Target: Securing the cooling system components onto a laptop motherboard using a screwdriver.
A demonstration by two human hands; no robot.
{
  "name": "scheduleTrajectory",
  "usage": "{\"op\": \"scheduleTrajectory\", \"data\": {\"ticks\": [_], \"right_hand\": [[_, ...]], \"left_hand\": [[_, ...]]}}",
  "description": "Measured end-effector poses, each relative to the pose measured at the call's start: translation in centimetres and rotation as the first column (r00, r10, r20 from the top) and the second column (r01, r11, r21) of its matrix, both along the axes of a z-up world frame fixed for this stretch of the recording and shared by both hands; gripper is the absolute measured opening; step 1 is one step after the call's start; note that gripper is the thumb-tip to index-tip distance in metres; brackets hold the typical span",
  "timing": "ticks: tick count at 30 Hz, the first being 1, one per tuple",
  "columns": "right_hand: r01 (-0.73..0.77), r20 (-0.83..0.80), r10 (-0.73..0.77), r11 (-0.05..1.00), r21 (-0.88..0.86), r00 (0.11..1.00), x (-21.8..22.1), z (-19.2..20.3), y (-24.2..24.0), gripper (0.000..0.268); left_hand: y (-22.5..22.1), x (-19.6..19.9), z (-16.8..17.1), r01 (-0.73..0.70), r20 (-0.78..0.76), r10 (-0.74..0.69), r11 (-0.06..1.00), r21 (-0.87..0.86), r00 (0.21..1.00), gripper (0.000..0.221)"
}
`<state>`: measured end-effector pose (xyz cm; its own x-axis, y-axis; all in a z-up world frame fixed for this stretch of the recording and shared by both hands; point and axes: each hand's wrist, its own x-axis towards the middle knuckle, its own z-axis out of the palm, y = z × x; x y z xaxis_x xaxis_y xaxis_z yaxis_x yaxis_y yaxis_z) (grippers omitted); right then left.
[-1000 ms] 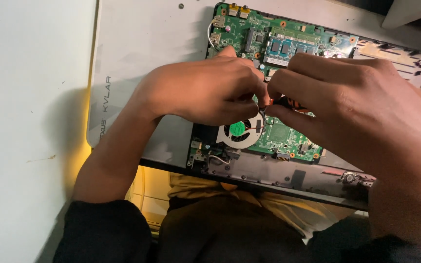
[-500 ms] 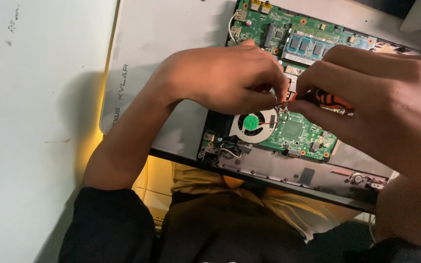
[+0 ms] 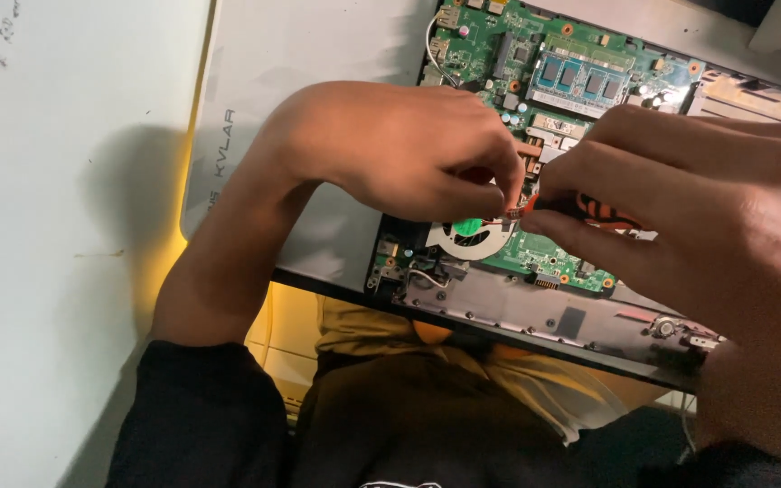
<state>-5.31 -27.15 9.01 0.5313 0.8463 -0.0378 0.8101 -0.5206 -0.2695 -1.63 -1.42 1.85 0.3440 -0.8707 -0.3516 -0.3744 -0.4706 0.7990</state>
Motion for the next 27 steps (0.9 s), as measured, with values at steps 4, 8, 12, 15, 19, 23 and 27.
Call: {"op": "scheduleTrajectory", "data": {"ticks": [4, 8, 12, 15, 19, 23, 27], "right_hand": [[-0.024, 0.018, 0.024, 0.999, -0.022, 1.0, -0.1, -0.1, 0.4, 0.021], [-0.021, -0.014, 0.022, 0.999, 0.047, 1.0, -0.4, 0.0, 1.2, 0.022], [-0.036, 0.031, 0.034, 0.997, 0.063, 0.999, -0.9, -0.9, 1.4, 0.031], [-0.057, 0.11, 0.051, 0.997, 0.055, 0.993, -1.7, -1.8, 1.4, 0.025], [-0.11, 0.11, 0.11, 0.994, -0.007, 0.988, -2.1, -2.1, 1.5, 0.027], [-0.092, 0.106, 0.096, 0.995, -0.045, 0.99, -2.6, -1.7, 2.1, 0.033], [-0.181, 0.045, 0.185, 0.98, -0.083, 0.982, -3.2, -1.6, 2.4, 0.02]], "left_hand": [[0.7, -0.1, 0.7, 0.017, 0.038, -0.018, 1.0, 0.023, 0.999, 0.04], [1.2, -0.3, 3.6, 0.037, 0.015, -0.041, 0.98, 0.196, 0.999, 0.043], [1.4, -0.7, 5.4, 0.114, -0.011, -0.117, 0.938, 0.328, 0.993, 0.033], [1.5, -1.0, 3.3, 0.162, 0.045, -0.179, 0.956, 0.244, 0.983, 0.029], [1.3, -1.2, 2.1, 0.187, 0.04, -0.199, 0.961, 0.205, 0.979, 0.009], [0.9, -1.5, 1.7, 0.183, 0.05, -0.2, 0.954, 0.237, 0.978, 0.015], [0.6, -2.0, 1.6, 0.203, 0.043, -0.216, 0.956, 0.212, 0.975, 0.016]]}}
